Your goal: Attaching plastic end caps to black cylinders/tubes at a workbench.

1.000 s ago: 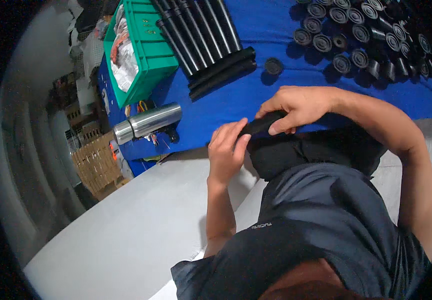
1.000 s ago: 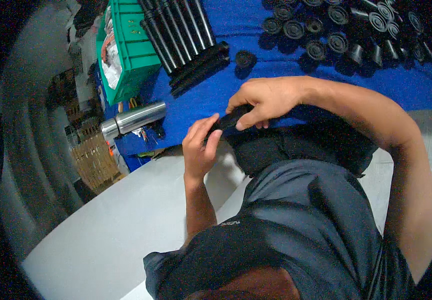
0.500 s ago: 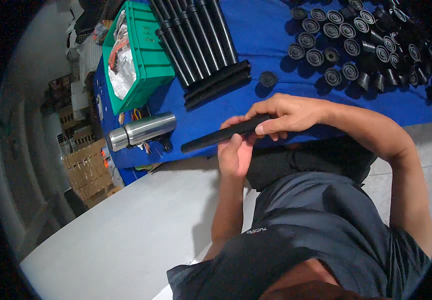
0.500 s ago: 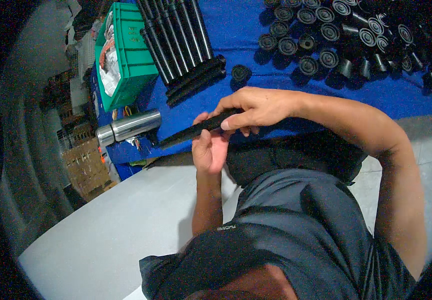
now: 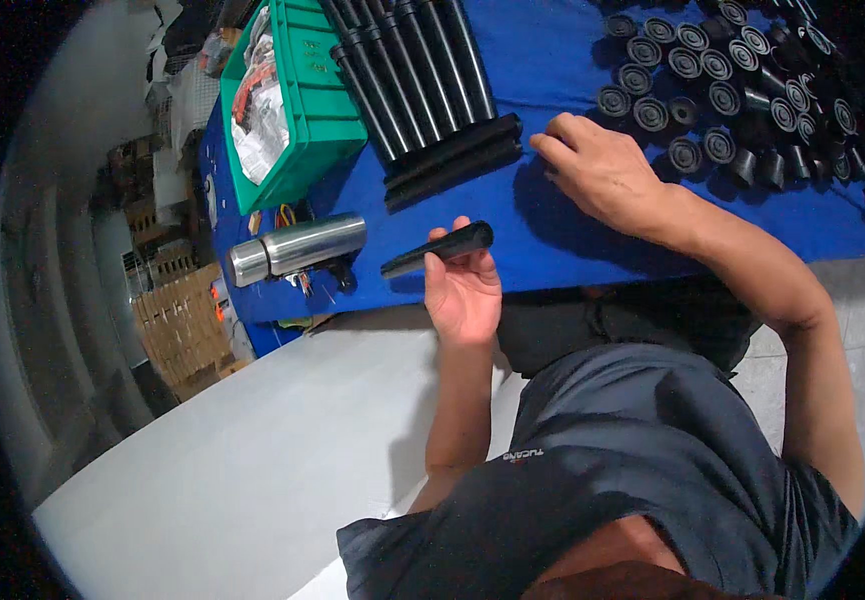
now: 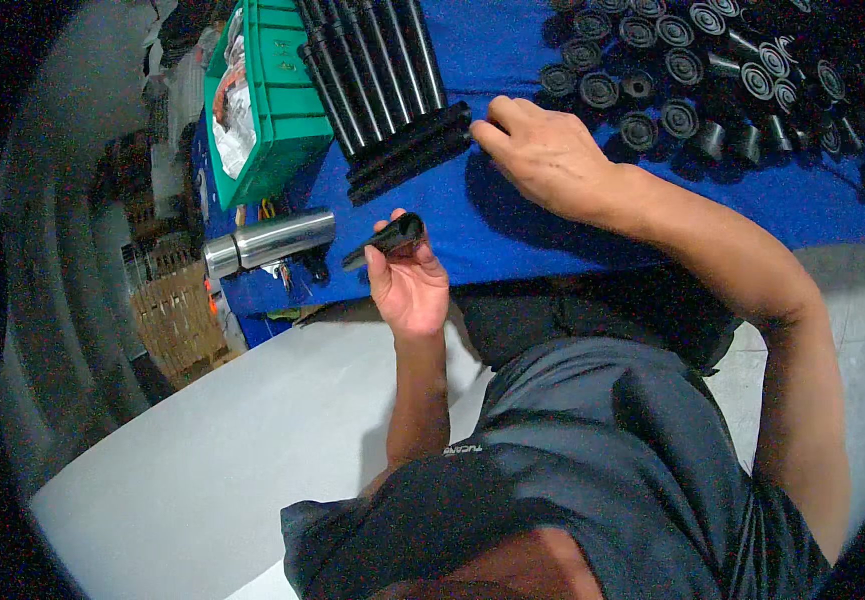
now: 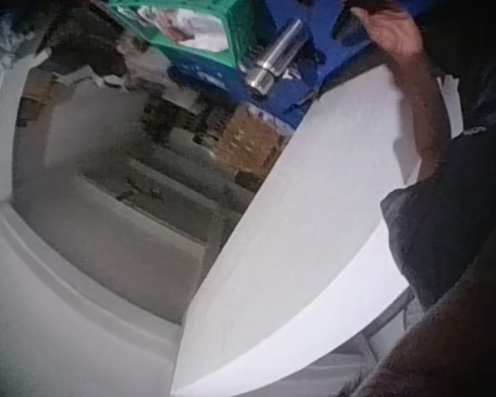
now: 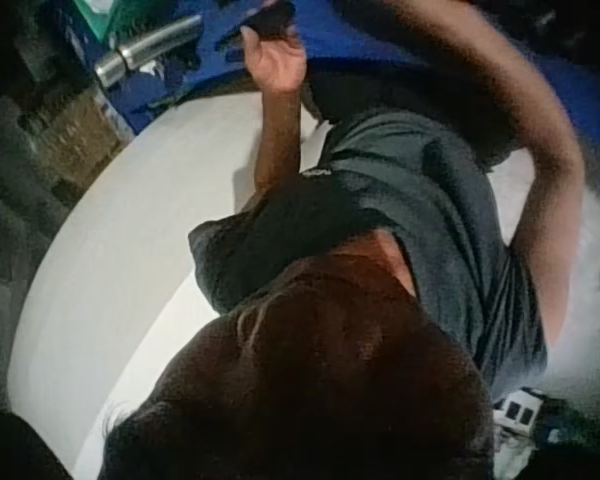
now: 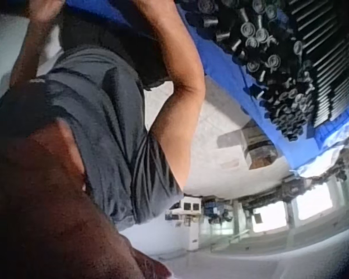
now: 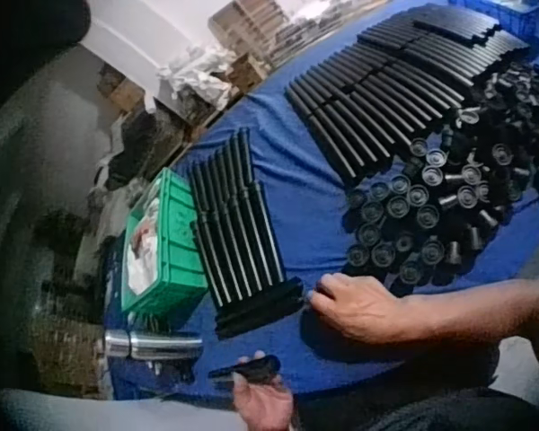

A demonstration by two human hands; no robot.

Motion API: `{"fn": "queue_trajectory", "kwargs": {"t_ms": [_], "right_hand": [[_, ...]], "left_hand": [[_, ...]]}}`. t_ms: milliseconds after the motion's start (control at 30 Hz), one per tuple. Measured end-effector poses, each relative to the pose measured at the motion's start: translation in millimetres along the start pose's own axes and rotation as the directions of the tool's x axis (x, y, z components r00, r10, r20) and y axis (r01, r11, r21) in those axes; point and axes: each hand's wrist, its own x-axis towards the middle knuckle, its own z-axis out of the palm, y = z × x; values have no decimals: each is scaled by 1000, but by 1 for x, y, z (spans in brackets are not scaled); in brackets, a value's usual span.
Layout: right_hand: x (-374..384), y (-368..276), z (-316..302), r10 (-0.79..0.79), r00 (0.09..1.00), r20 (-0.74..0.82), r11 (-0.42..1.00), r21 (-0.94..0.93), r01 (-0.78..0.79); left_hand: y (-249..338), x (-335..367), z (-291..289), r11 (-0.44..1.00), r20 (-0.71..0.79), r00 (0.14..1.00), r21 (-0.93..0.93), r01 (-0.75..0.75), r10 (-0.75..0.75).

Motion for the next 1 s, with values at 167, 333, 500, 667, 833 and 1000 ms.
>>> {"fn": "queue_trajectory", "kwargs": {"t_ms": [167,333,500,667,833,1000], "right_hand": [[8,-9,-21,53,955,290,525,806,-274],[-1,-17,-3,-85,959,272,236,940,-246],[-2,-14,0,-108,946,305,319,912,-257],[-2,-14,-7,-123,942,312,429,873,-233],[-3,-17,-11,-117,970,215,569,814,-112],[-5,-18,-4,-112,992,65,611,791,17]], "left_hand": [[-2,-4,-4,998,-31,1000,-58,-1,-1],[-15,4,13,945,-36,983,284,-162,179],[-18,6,22,821,45,971,525,-224,236],[-18,6,23,773,64,970,593,-226,234],[-23,7,19,766,26,963,601,-229,267],[-36,9,18,806,-18,946,528,-267,325]]}}
